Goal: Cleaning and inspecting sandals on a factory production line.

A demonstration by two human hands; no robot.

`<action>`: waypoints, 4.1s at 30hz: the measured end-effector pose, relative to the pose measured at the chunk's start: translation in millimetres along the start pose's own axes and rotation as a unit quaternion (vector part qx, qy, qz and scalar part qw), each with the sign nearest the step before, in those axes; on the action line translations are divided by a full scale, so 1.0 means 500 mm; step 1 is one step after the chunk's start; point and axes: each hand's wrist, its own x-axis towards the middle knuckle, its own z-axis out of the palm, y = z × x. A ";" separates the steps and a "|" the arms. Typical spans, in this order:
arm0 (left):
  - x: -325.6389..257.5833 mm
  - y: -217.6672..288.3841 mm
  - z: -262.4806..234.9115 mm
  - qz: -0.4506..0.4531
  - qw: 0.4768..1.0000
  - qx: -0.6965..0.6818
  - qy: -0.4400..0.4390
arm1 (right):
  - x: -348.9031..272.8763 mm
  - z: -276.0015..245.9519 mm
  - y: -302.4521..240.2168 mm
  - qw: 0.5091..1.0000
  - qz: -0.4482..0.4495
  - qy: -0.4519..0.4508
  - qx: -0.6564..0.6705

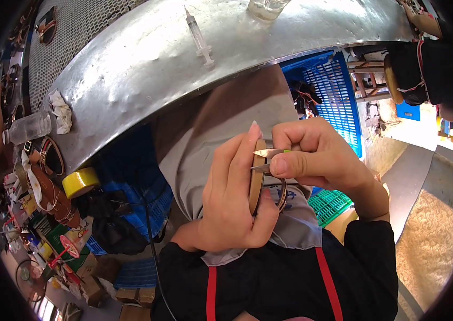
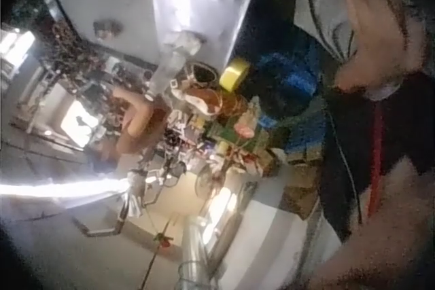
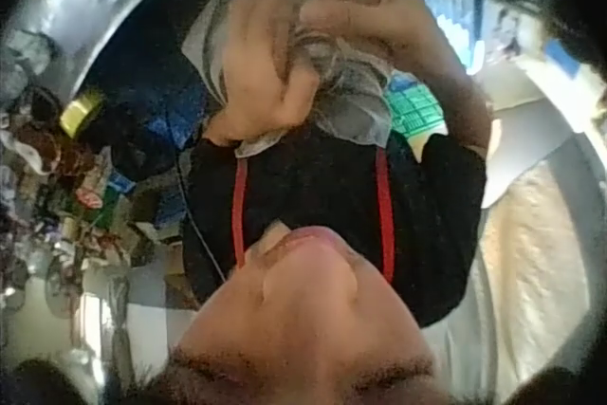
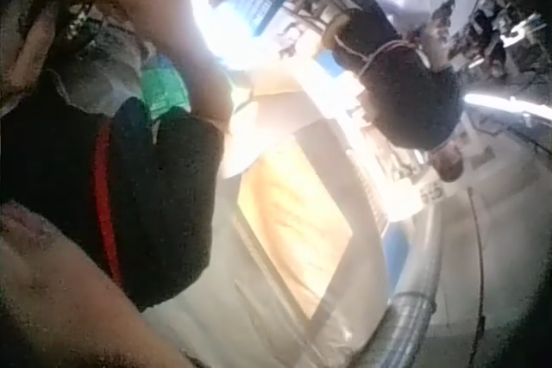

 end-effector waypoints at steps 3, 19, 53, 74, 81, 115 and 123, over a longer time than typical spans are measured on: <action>-0.004 -0.002 0.001 -0.003 1.000 -0.001 0.007 | 0.001 0.003 0.001 1.000 -0.002 0.002 0.019; -0.029 -0.003 0.003 0.023 0.997 -0.060 0.045 | 0.033 -0.010 0.029 0.996 -0.022 0.060 0.067; -0.031 -0.012 0.012 0.055 0.982 -0.172 0.052 | -0.051 0.022 0.064 0.981 -0.135 0.073 -0.117; -0.045 -0.019 0.025 0.088 0.976 -0.187 0.073 | -0.055 0.033 0.065 0.984 -0.131 0.073 -0.091; -0.045 -0.019 0.028 0.089 0.976 -0.187 0.074 | -0.056 0.029 0.068 0.988 -0.119 0.064 -0.080; -0.045 -0.030 0.022 0.137 0.984 -0.095 0.061 | -0.045 0.033 0.059 0.996 -0.037 0.055 0.061; -0.050 -0.028 0.018 0.106 0.990 -0.075 0.050 | -0.003 0.017 0.079 0.990 -0.051 0.097 0.094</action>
